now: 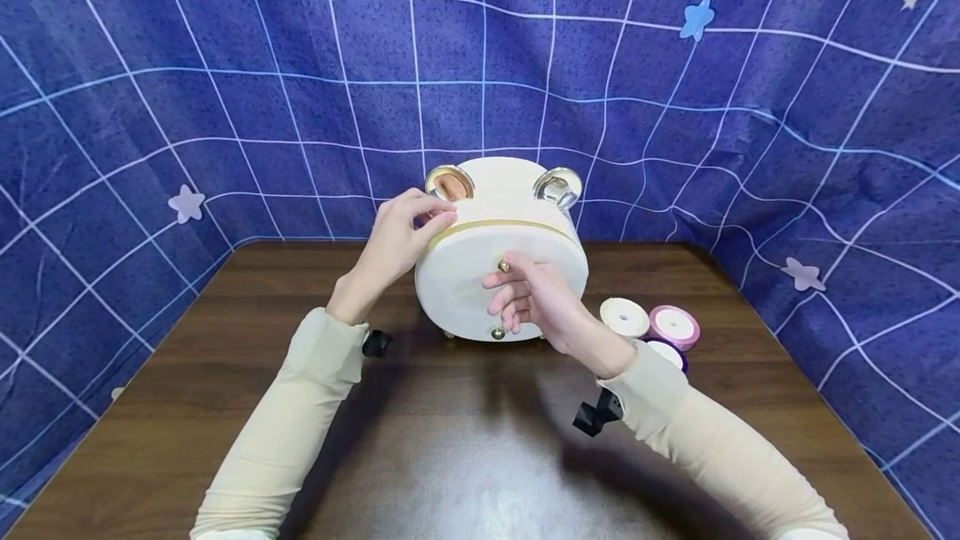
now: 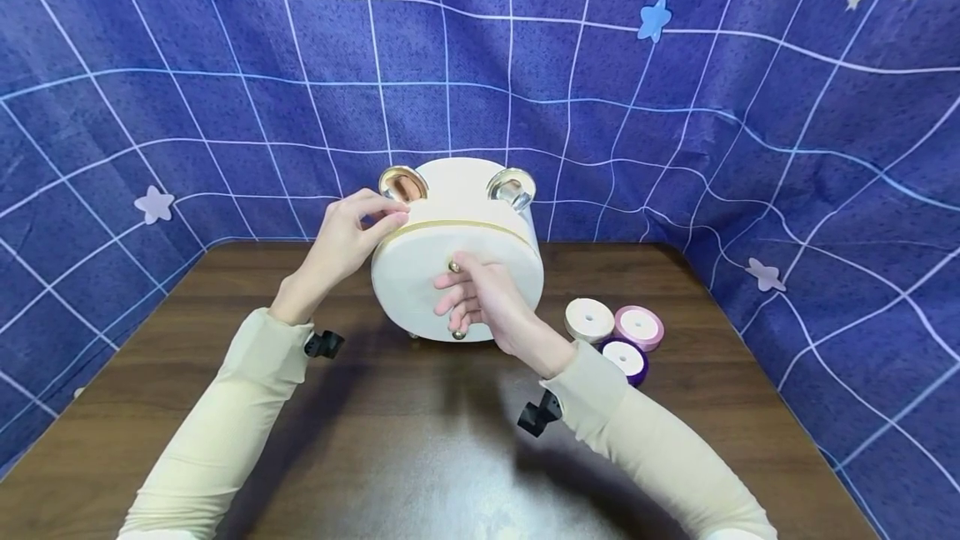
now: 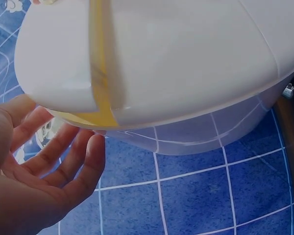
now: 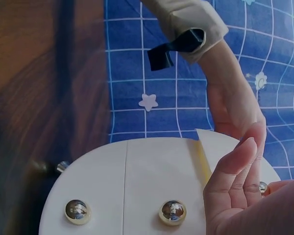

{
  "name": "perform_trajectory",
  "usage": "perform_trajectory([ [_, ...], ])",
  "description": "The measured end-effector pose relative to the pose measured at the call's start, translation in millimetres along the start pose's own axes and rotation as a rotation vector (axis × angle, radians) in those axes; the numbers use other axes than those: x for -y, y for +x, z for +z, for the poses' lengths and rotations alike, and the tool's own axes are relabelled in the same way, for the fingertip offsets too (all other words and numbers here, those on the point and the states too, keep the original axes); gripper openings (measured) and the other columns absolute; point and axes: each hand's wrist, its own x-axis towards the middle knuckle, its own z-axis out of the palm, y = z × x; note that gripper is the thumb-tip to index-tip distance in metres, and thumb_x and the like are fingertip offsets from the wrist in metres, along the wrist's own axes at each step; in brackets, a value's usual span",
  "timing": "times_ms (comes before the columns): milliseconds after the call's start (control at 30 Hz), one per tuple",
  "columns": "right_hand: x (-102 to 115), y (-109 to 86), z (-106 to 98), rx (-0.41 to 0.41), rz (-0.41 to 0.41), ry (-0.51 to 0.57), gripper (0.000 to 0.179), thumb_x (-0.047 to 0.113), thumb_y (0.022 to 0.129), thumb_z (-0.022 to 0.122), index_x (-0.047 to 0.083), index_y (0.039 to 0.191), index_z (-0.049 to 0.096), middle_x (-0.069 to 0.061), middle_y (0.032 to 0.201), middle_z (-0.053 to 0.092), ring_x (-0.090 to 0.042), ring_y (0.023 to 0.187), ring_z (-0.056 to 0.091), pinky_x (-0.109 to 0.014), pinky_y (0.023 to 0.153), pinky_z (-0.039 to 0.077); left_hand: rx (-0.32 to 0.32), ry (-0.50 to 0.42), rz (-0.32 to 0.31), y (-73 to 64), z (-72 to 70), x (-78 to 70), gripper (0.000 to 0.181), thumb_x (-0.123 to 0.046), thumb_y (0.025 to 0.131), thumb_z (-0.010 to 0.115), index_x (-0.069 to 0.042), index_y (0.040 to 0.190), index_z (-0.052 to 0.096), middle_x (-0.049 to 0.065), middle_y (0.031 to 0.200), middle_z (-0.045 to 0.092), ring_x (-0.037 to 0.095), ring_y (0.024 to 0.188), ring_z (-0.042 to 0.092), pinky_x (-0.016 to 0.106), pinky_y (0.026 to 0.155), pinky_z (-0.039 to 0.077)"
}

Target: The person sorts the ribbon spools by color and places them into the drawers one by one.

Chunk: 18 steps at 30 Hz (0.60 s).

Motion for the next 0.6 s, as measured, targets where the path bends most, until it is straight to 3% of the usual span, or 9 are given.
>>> perform_trajectory([
  [200,-2.0,-7.9,0.9,0.004,0.0,0.003,0.047,0.038,0.102,0.038,-0.003,0.103,0.061,0.001,0.059,0.065,-0.011,0.045,0.056,-0.024,0.047,0.045,-0.001,-0.008,0.001,0.0,1.3,1.4,0.017,-0.019,0.089,0.069,-0.006,0.098,0.076,0.011,0.09,0.069,0.021,0.076,0.059,0.038,0.07,0.048],
  [433,-4.7,-16.9,2.2,0.033,-0.013,0.003,0.045,0.037,0.102,0.037,-0.001,0.101,0.061,0.0,0.059,0.066,-0.011,0.044,0.057,-0.023,0.047,0.045,-0.007,0.005,0.001,-0.4,1.9,1.9,0.017,-0.02,0.089,0.069,-0.008,0.098,0.076,0.009,0.089,0.069,0.02,0.076,0.06,0.029,0.07,0.046],
  [600,-7.4,-23.1,3.6,0.059,-0.016,-0.002,0.045,0.037,0.102,0.036,0.0,0.101,0.061,0.0,0.06,0.067,-0.01,0.045,0.058,-0.023,0.047,0.044,-0.004,0.007,-0.008,-0.6,2.2,2.5,0.017,-0.02,0.09,0.068,-0.007,0.099,0.076,0.01,0.09,0.069,0.02,0.077,0.059,0.031,0.07,0.046],
])
